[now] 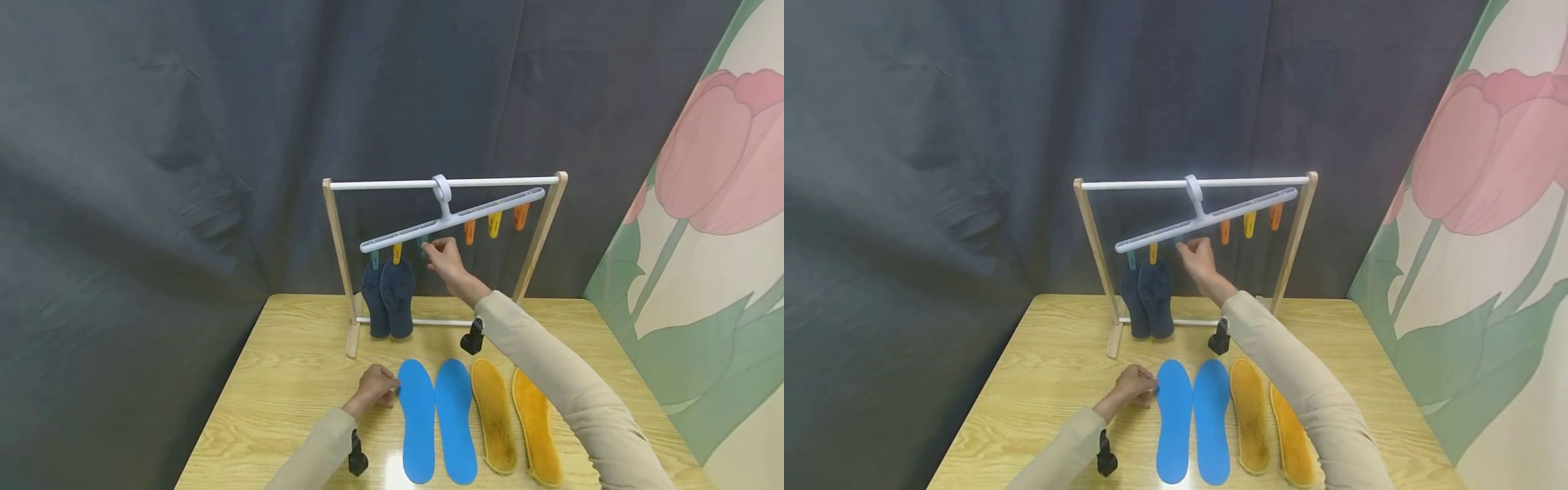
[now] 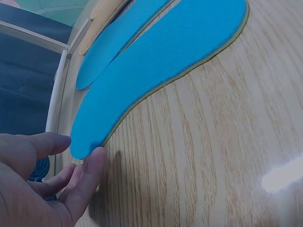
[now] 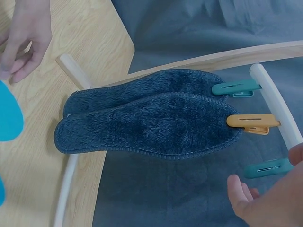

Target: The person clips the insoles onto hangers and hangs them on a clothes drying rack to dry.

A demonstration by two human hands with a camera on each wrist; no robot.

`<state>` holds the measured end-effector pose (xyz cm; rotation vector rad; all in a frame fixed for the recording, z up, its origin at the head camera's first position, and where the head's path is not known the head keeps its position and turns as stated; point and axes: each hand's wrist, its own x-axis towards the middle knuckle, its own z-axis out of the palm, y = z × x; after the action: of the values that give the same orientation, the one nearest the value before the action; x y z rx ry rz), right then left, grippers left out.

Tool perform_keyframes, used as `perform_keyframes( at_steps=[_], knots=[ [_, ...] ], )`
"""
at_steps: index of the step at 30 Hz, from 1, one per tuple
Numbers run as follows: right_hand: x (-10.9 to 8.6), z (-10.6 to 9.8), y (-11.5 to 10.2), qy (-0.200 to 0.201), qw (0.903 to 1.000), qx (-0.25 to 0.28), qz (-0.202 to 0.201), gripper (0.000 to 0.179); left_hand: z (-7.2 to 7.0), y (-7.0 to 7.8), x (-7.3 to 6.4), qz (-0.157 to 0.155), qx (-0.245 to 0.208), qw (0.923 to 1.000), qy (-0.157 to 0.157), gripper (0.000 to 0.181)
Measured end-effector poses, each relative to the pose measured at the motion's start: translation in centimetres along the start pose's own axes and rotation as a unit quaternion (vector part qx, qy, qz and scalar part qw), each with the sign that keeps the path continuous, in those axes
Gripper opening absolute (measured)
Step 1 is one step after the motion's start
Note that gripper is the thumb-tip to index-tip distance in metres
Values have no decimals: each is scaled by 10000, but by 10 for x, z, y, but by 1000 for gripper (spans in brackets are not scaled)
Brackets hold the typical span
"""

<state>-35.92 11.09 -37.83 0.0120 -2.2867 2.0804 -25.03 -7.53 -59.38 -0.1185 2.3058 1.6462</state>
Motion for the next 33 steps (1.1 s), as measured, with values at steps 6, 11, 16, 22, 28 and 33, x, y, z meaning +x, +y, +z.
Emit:
perform_keyframes(
  at_steps=[6, 11, 16, 22, 28, 33],
  knots=[
    [1, -1, -4, -294, 9995, 40, 93, 55, 2, 0, 1, 61, 6, 10000, -5, 13],
    [-1, 0, -6, -388, 9992, -36, 111, 55, 6, -2, -1, 70, 85, 9999, -101, 9],
    [-1, 1, -7, -428, 9990, -40, 103, 53, 11, -5, -1, 56, 93, 9999, -57, 15],
    [2, 2, -3, -476, 9987, -24, 163, 51, 15, -11, -1, 216, 134, 9997, 16, 13],
    [1, -2, -1, -584, 9981, 30, 173, 53, 21, -10, -2, 477, 451, 9975, 251, 21],
    [-1, -7, 1, -607, 9982, -28, -25, 54, 26, -10, -1, 477, 760, 9948, 488, 19]
  ],
)
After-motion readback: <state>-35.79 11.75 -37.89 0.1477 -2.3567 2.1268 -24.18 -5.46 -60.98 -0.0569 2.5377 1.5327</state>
